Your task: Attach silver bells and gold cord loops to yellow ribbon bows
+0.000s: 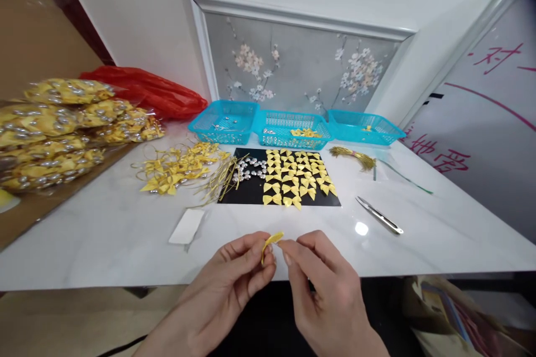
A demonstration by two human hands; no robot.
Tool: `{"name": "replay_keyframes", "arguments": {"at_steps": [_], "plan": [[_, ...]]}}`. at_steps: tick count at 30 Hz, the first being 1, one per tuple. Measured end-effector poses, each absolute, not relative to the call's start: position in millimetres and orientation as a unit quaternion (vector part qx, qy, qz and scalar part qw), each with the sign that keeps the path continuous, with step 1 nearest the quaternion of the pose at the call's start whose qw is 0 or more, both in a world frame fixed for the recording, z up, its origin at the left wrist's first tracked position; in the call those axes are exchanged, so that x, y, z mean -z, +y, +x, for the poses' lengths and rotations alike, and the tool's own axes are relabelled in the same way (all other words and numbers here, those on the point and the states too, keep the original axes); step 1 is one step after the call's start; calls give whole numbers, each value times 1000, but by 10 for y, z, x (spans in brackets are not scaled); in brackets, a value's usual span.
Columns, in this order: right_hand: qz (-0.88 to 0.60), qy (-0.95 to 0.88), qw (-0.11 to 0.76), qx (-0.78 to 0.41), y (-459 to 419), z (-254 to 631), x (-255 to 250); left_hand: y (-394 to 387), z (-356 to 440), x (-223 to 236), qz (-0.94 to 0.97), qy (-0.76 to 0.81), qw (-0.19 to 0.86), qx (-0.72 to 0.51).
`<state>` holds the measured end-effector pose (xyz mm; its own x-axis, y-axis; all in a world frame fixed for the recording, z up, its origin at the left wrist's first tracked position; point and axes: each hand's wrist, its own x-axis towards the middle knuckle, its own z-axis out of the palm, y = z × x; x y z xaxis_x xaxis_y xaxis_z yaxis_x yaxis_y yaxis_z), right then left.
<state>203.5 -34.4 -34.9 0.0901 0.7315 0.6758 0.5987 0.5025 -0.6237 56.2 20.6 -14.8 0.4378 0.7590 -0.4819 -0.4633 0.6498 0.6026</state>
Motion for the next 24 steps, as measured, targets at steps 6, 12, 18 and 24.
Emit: {"name": "replay_keyframes", "arguments": {"at_steps": [6,12,18,24], "plan": [[-503,-683,528,-49,-366,2058,339,174,536,144,249,370,811,-378],[-511,-682,521,-42,-370,2071,342,161,511,158,301,360,802,-370],[-513,-671,531,-69,-386,2067,377,147,515,125,306,352,803,-370],[-502,-669,542,-88,-412,2060,331,164,513,149,183,368,835,-365]]}}
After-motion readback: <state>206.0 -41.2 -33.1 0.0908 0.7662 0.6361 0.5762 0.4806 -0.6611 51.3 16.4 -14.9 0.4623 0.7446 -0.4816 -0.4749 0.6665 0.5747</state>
